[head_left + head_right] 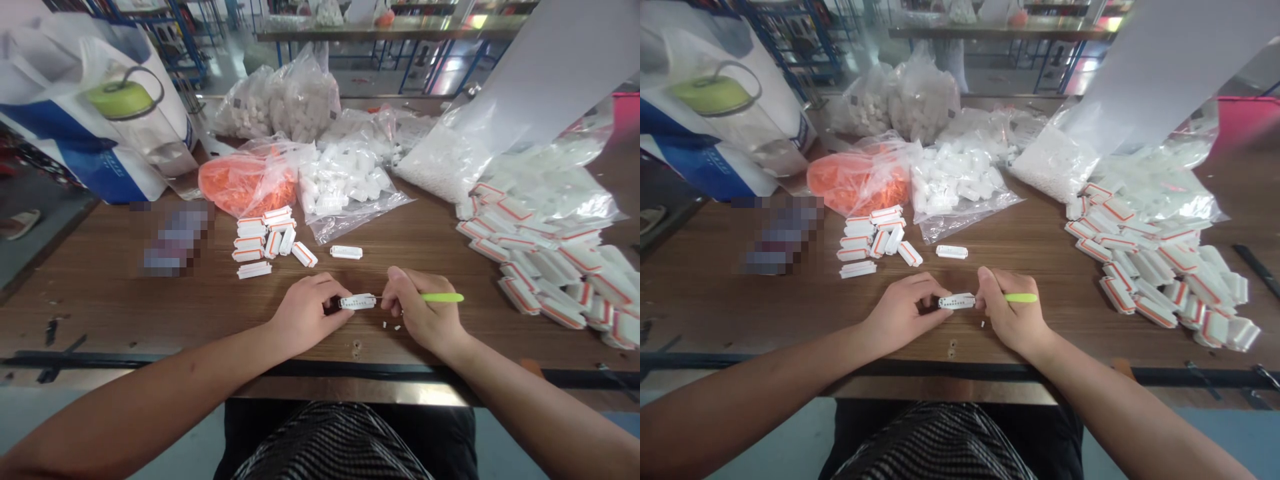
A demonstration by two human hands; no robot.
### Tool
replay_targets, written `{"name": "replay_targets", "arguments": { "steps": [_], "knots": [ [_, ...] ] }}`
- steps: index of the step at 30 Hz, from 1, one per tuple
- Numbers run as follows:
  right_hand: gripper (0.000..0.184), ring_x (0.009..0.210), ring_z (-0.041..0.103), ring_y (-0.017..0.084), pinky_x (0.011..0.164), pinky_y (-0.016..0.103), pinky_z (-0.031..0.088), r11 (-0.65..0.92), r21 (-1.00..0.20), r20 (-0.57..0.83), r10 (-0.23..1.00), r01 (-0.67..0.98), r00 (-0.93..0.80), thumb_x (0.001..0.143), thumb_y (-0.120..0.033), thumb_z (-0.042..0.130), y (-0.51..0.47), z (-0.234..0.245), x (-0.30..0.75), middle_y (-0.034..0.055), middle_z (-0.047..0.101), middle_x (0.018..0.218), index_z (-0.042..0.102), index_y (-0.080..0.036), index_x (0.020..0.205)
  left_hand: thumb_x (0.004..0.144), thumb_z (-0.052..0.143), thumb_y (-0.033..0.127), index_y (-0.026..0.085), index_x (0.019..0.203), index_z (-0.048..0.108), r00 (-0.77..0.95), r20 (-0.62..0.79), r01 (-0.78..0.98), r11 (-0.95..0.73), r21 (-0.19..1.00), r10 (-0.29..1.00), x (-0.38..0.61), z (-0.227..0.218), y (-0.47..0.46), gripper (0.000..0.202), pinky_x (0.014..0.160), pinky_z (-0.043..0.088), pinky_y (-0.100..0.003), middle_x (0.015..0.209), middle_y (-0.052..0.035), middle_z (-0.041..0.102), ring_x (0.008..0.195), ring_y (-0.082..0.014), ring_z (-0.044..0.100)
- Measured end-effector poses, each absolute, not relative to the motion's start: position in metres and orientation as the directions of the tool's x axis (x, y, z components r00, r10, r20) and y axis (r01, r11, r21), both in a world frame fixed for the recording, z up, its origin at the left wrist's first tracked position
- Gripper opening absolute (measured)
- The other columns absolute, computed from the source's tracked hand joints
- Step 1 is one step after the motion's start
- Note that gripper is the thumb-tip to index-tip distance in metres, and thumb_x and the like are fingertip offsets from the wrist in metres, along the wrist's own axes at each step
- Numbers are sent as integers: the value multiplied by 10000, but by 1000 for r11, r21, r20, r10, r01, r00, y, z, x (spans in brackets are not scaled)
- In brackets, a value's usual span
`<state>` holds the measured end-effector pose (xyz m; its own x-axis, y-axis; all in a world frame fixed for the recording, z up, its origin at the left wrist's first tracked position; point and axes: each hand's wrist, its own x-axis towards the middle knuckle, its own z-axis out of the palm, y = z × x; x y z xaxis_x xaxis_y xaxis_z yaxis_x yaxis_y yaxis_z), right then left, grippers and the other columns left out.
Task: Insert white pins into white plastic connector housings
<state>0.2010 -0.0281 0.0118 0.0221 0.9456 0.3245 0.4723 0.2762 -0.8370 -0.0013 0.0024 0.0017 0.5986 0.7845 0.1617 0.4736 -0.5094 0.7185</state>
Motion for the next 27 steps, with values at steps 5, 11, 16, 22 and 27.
{"name": "replay_targets", "arguments": {
  "steps": [5,11,16,22,27],
  "knots": [
    [471,382,524,67,447,212,404,314,-811,349,937,494,-22,984,-244,458,-27,12,201,-30,581,466,560,-187,527,823,699,185,184,912,725,601,170,466,-515,720,781,-1,2,3,93,657,426,-275,743,10,583,654,-120,528],
    [465,382,515,68,451,218,395,380,-764,400,913,522,-80,978,-220,452,-28,14,200,-37,548,441,563,-190,528,824,697,185,188,912,731,594,170,472,-512,718,786,0,2,3,94,657,425,-277,735,12,578,642,-117,523],
    [467,383,526,68,447,215,403,338,-800,378,926,496,-21,981,-232,452,-30,13,200,-31,578,461,561,-190,529,820,702,184,188,916,729,591,173,469,-510,721,788,-1,0,2,100,654,426,-271,746,11,584,646,-116,526],
    [494,381,522,66,446,214,406,307,-812,359,933,496,10,986,-251,444,-29,14,202,-23,585,465,567,-188,512,816,704,180,194,917,730,593,153,478,-498,723,791,-1,2,2,105,655,422,-270,744,13,583,646,-117,524],
    [489,378,524,68,442,214,405,308,-812,353,936,496,-4,987,-255,441,-29,13,201,-23,584,462,571,-188,520,809,708,169,184,911,727,593,158,471,-500,727,790,0,3,3,106,649,421,-269,741,14,581,647,-116,527]
  ]
}}
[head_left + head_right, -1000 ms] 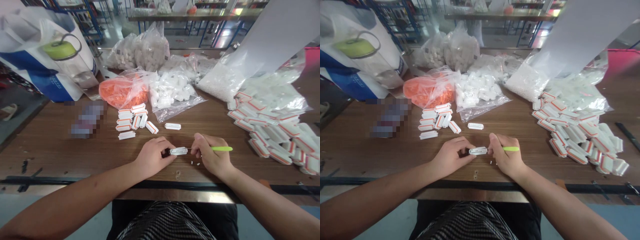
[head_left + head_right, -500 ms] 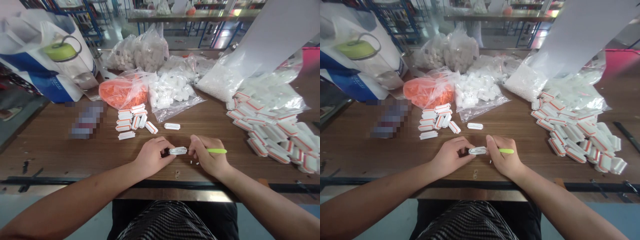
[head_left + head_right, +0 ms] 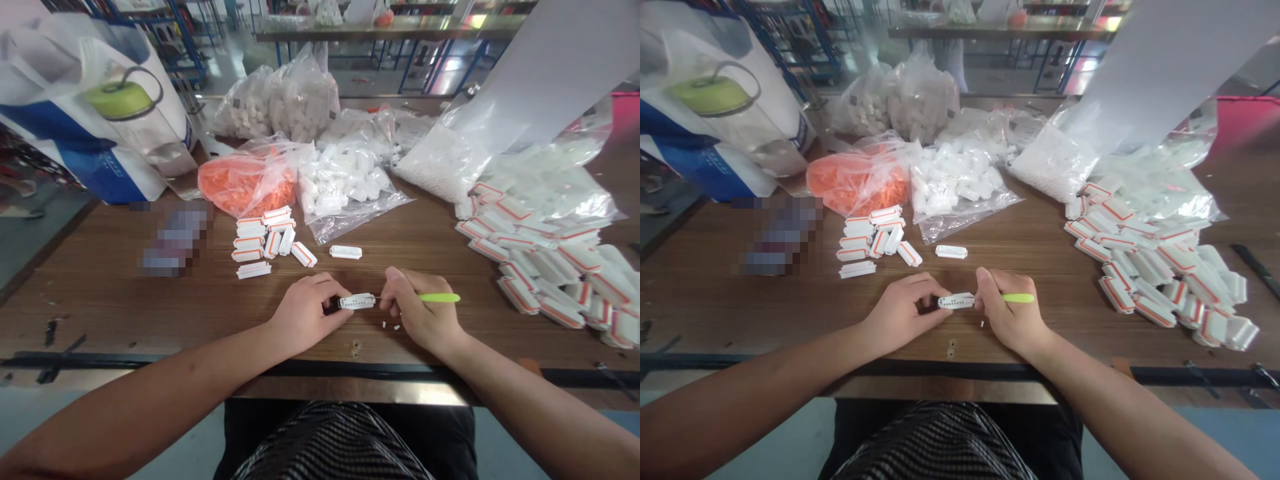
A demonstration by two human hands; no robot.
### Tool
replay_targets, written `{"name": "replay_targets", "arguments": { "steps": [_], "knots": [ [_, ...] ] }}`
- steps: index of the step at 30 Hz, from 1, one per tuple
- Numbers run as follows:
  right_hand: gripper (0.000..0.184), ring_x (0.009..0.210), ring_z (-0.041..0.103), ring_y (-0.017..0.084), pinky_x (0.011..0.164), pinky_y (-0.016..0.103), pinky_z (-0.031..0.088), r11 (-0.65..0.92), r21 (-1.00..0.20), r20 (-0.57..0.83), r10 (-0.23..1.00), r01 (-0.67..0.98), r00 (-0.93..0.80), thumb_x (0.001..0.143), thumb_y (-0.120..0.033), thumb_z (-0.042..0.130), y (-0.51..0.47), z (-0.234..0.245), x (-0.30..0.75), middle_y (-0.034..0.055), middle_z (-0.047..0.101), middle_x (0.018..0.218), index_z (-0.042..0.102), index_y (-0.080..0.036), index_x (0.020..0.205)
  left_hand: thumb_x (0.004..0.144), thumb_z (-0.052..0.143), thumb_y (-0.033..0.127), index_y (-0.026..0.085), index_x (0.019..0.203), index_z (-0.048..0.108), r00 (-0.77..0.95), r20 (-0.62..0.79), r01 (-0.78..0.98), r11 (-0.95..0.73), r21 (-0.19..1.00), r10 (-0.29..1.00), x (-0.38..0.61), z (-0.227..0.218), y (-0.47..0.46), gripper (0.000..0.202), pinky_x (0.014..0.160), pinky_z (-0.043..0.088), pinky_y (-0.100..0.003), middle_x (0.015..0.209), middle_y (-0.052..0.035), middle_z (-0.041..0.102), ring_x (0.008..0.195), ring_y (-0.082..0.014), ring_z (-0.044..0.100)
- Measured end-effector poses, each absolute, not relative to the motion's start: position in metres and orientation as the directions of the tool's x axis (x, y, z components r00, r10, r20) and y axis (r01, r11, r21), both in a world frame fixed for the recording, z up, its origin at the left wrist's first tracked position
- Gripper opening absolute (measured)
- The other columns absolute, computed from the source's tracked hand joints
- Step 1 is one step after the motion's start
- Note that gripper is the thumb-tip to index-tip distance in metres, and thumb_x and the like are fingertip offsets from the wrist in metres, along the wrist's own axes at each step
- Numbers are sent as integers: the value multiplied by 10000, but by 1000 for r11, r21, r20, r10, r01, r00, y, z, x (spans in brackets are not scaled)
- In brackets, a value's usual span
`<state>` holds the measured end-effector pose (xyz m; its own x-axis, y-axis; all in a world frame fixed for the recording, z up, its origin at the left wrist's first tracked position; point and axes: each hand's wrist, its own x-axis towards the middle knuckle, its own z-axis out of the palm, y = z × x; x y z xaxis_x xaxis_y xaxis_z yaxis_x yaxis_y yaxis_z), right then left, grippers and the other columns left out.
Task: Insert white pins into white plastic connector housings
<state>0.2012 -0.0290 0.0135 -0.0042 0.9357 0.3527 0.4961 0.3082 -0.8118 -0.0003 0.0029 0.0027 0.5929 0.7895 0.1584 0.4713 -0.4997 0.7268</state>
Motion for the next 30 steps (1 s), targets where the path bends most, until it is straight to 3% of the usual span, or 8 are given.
{"name": "replay_targets", "arguments": {
  "steps": [23,30],
  "knots": [
    [473,384,519,76,452,229,404,297,-817,343,939,495,2,980,-264,467,-29,14,201,-25,594,473,566,-193,523,833,689,194,191,917,724,598,167,483,-518,706,784,-1,3,2,90,650,440,-267,739,12,582,642,-114,529],
    [462,386,491,67,462,233,381,377,-760,368,921,529,-127,985,-229,446,-30,18,202,-41,529,440,538,-192,534,826,689,191,194,921,725,596,169,466,-509,724,785,-1,2,2,101,636,438,-265,743,11,583,643,-116,525]
  ]
}}
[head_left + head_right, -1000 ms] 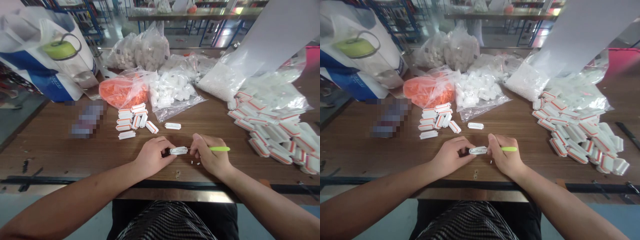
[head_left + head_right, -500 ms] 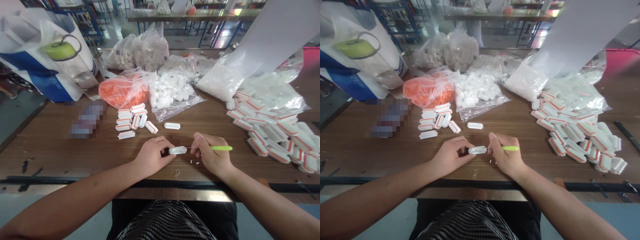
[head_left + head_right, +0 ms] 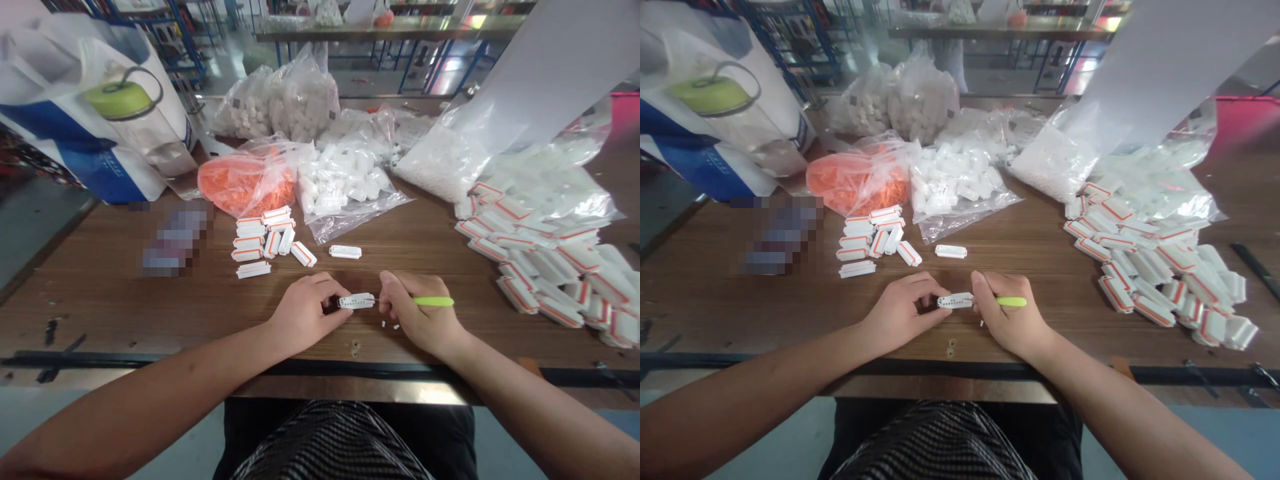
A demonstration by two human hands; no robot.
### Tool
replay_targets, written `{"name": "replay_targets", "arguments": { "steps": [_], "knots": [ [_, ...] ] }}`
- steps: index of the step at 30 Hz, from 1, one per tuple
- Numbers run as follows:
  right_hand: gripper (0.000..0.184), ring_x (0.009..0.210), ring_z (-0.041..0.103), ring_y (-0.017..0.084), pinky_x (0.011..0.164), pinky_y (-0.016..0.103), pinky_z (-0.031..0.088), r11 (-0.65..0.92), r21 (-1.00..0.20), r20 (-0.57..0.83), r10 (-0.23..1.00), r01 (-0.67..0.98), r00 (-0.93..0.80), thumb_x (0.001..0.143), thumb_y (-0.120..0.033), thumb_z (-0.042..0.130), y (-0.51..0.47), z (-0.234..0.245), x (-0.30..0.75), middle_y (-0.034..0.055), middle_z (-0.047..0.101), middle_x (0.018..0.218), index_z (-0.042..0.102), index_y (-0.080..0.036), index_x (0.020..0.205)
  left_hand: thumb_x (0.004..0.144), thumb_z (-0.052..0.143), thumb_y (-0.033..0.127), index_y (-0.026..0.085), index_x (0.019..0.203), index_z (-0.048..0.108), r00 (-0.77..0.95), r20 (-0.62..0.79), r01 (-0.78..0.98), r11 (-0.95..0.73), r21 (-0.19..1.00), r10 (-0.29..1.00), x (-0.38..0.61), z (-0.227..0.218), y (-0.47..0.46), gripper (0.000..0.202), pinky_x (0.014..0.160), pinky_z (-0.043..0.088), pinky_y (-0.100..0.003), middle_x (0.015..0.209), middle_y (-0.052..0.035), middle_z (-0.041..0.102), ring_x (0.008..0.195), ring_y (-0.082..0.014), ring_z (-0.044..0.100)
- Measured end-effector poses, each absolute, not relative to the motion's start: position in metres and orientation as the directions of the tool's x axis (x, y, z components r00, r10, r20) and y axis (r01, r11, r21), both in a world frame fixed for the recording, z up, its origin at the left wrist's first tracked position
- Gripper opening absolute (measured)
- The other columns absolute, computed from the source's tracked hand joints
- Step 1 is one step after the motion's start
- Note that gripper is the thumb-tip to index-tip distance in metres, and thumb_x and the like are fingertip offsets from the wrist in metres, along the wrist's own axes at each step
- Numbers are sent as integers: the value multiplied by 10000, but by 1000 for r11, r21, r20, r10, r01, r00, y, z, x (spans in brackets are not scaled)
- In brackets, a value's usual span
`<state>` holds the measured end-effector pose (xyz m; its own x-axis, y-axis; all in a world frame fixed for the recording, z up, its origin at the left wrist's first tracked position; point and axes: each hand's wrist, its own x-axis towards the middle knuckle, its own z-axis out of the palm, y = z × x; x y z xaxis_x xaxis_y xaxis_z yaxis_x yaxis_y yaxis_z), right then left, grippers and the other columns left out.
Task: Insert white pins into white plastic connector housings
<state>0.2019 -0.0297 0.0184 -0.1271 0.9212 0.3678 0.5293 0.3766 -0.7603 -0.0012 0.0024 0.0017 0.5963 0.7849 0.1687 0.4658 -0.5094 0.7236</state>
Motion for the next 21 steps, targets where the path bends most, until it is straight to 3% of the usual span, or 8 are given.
{"name": "replay_targets", "arguments": {
  "steps": [4,11,21],
  "knots": [
    [442,407,486,79,460,243,372,437,-721,393,897,537,-202,988,-236,438,-30,20,203,-34,518,457,543,-196,560,823,693,198,197,924,722,593,170,464,-507,726,787,-1,2,2,105,636,439,-266,744,14,587,636,-114,526],
    [477,379,508,77,456,236,400,381,-760,402,912,527,-79,984,-233,442,-30,21,201,-34,542,434,563,-200,523,830,688,202,195,917,725,595,166,475,-511,717,786,-1,4,2,95,638,443,-267,737,10,587,641,-118,528],
    [453,402,493,76,462,242,382,412,-740,388,907,531,-164,994,-226,434,-31,18,202,-36,522,450,532,-198,552,827,689,206,198,919,727,588,171,457,-499,737,790,-1,1,2,100,634,441,-267,742,7,592,638,-117,527]
  ]
}}
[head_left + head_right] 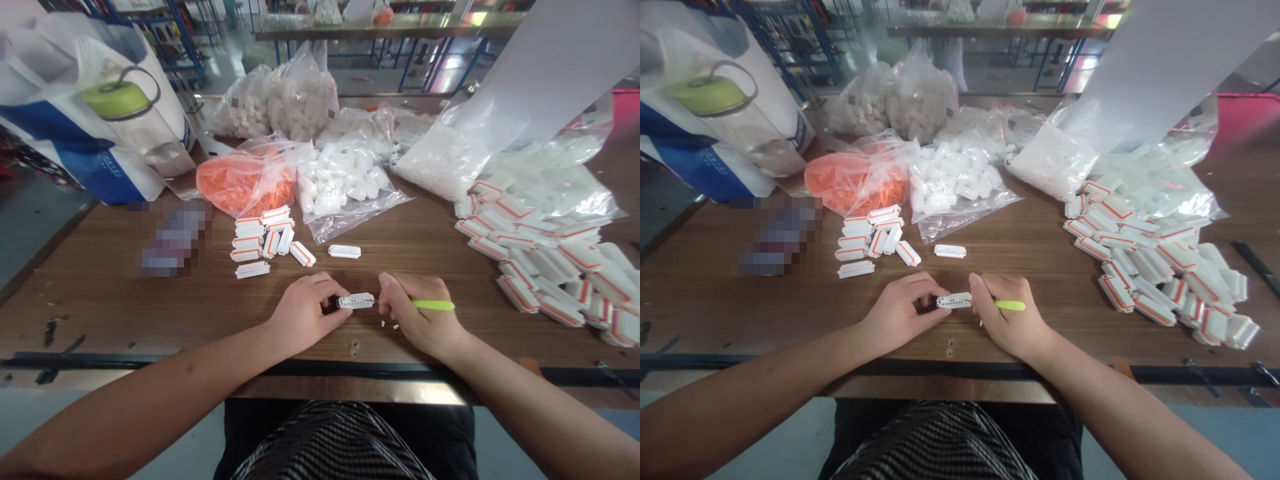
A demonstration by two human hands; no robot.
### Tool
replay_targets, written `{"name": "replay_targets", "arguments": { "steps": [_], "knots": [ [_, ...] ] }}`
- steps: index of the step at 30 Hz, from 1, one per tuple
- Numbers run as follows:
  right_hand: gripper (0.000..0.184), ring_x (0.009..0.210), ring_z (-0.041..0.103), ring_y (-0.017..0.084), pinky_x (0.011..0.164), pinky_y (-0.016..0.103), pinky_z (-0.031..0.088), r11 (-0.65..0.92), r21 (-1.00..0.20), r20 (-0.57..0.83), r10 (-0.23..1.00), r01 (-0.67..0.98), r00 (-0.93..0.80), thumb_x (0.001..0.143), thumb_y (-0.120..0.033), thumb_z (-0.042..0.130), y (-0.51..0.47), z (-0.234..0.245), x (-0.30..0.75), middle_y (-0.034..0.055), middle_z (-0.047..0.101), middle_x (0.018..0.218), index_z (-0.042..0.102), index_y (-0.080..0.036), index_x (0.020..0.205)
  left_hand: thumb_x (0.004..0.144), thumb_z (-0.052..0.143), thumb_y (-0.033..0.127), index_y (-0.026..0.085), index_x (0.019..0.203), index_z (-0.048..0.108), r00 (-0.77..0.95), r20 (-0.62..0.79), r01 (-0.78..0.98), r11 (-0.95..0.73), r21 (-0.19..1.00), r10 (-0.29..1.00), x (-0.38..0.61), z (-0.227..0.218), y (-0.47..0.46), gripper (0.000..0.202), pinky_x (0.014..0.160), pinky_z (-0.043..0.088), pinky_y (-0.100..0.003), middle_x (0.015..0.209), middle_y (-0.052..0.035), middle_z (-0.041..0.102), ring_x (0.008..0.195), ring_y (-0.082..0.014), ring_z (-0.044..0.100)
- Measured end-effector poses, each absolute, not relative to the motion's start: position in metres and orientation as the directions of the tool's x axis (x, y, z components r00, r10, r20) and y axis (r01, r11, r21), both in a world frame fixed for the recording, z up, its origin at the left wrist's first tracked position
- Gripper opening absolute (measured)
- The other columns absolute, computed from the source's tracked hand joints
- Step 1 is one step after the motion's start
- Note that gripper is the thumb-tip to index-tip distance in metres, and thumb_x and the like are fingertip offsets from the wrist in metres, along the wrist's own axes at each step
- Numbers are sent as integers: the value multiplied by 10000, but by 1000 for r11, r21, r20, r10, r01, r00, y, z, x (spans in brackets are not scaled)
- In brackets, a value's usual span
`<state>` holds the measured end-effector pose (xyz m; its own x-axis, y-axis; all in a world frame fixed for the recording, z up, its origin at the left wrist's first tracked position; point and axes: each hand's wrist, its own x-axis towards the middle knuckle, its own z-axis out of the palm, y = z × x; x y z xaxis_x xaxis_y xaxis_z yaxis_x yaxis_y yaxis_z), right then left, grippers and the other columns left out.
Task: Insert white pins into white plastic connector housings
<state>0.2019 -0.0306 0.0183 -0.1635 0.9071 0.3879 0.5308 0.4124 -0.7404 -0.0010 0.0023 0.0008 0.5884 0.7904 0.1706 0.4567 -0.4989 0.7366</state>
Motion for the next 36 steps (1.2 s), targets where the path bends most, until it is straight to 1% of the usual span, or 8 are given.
{"name": "replay_targets", "arguments": {
  "steps": [3,5,11,14,22,30,32,36],
  "knots": [
    [444,432,483,91,469,261,371,441,-697,388,895,566,-221,994,-243,424,-31,20,202,-20,523,482,518,-203,562,822,697,214,195,905,721,577,181,451,-496,742,796,-1,1,2,89,622,434,-261,732,11,588,628,-113,526],
    [442,435,481,94,468,265,370,435,-698,386,898,569,-212,994,-251,425,-32,21,202,-18,526,484,521,-206,565,824,695,223,199,904,719,575,182,452,-495,742,798,-1,1,2,86,619,434,-258,735,11,591,628,-113,527],
    [475,395,500,88,456,256,391,377,-737,418,907,562,-60,986,-244,430,-31,21,202,-28,531,439,543,-210,526,830,687,209,202,909,723,588,161,472,-497,728,793,-1,3,2,88,634,439,-264,731,14,583,634,-114,526],
    [473,388,503,86,449,249,391,351,-744,411,911,569,-24,977,-243,448,-29,19,202,-28,534,433,559,-207,518,831,686,207,198,913,722,591,164,473,-505,722,789,-1,3,2,90,639,436,-268,727,15,577,632,-115,522],
    [466,379,507,80,447,242,393,348,-764,394,918,544,-34,977,-240,455,-27,18,202,-29,560,449,561,-204,524,823,693,185,188,914,724,599,148,479,-500,721,787,-1,4,3,96,649,429,-272,732,14,573,638,-117,520],
    [448,405,481,78,455,241,368,429,-719,392,900,547,-191,991,-231,437,-28,19,204,-39,506,449,524,-198,553,818,701,185,182,914,727,593,168,463,-504,729,788,-1,3,2,99,645,423,-273,733,13,576,639,-117,519],
    [447,405,480,77,457,241,367,442,-711,413,892,547,-185,990,-227,441,-28,19,204,-38,510,453,526,-198,553,816,704,184,182,911,729,588,165,469,-499,729,792,-1,3,1,99,646,422,-274,730,13,576,638,-118,520],
    [455,392,491,63,455,222,374,417,-731,442,892,539,-92,979,-185,447,-29,19,203,-46,513,439,542,-193,534,813,704,177,180,911,731,585,164,471,-497,729,794,-1,3,1,103,646,424,-274,723,14,573,638,-118,518]
  ]
}}
